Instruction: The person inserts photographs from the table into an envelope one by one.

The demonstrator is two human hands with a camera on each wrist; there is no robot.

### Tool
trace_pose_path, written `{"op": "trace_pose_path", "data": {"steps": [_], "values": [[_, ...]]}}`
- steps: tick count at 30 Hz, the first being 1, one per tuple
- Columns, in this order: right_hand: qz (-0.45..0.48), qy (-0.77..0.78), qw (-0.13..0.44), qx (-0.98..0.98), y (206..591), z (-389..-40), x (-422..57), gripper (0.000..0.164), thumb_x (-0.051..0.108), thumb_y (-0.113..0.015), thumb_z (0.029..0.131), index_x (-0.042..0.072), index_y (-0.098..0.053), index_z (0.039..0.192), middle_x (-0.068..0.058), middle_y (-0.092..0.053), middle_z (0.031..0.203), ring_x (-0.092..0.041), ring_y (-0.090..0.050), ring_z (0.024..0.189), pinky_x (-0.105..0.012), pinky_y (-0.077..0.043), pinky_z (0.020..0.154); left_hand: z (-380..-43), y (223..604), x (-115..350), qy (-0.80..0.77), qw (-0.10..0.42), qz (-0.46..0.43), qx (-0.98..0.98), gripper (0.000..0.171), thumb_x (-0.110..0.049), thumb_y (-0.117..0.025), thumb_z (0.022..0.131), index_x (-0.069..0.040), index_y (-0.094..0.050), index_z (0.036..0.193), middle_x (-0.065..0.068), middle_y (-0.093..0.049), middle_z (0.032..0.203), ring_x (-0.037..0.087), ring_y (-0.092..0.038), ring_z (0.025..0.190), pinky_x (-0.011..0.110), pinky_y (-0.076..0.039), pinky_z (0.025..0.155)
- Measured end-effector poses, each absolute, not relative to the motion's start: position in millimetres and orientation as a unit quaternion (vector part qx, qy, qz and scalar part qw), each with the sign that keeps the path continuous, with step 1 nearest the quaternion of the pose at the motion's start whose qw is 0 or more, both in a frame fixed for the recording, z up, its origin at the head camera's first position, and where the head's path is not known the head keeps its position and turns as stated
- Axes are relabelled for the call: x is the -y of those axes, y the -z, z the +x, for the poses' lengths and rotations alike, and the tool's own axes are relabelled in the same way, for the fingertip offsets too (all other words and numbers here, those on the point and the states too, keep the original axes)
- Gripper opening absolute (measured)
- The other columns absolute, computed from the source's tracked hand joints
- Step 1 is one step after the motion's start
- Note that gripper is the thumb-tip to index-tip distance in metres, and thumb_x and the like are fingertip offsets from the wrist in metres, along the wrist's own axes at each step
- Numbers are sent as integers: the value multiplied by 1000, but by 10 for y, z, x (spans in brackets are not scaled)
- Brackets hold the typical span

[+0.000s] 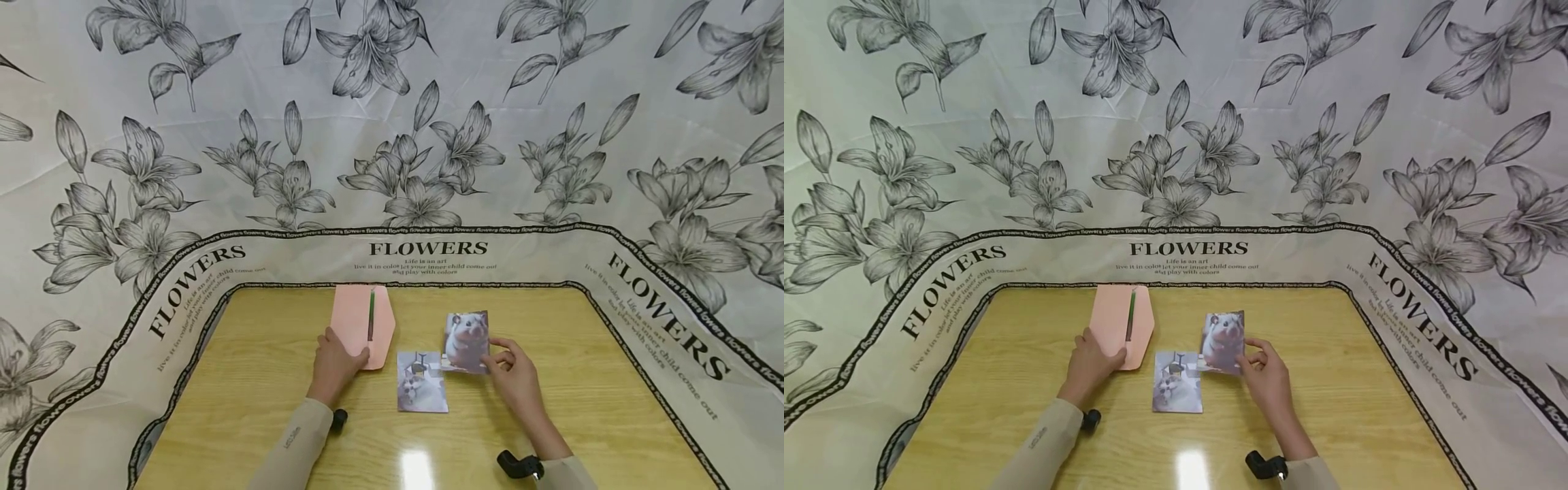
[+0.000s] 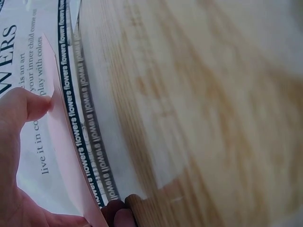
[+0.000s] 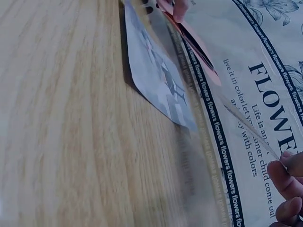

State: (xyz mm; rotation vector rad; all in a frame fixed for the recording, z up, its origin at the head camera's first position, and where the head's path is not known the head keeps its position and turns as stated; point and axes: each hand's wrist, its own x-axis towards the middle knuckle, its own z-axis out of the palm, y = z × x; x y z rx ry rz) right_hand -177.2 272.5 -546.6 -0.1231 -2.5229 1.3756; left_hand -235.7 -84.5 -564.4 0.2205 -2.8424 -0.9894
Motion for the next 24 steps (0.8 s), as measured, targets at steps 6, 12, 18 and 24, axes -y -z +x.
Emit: {"op": "trace_pose_path", "data": {"steps": [6, 12, 18, 24], "values": [[-18, -503, 145, 852, 5431, -1902, -2589, 40, 17, -79, 100, 9, -68, 137, -10, -78, 89, -11, -50, 59, -25, -40, 52, -2348, 5648, 830, 324, 59, 78, 941, 107, -49, -82, 87, 15, -29, 154, 39, -47, 134, 52, -63, 107, 59, -57, 91], [-4, -528, 156, 835, 5431, -2040, -2451, 36, 15, -79, 100, 8, -70, 135, -13, -78, 89, -11, -52, 60, -25, -40, 53, -2371, 5656, 821, 325, 66, 79, 940, 104, -49, -83, 87, 14, -32, 152, 37, -49, 129, 49, -64, 103, 58, -58, 88], [-4, -563, 152, 813, 5446, -2189, -2314, 35, 11, -80, 98, 5, -70, 131, -17, -78, 89, -13, -58, 63, -22, -43, 54, -2369, 5640, 823, 324, 73, 78, 940, 103, -48, -84, 86, 15, -33, 151, 36, -50, 127, 48, -64, 101, 58, -58, 87], [3, -588, 150, 795, 5448, -2309, -2148, 35, 8, -81, 97, 3, -71, 130, -18, -77, 87, -15, -58, 62, -21, -41, 53, -2360, 5629, 830, 325, 78, 75, 939, 103, -47, -85, 85, 15, -34, 150, 36, -50, 126, 48, -64, 98, 58, -58, 85]]}}
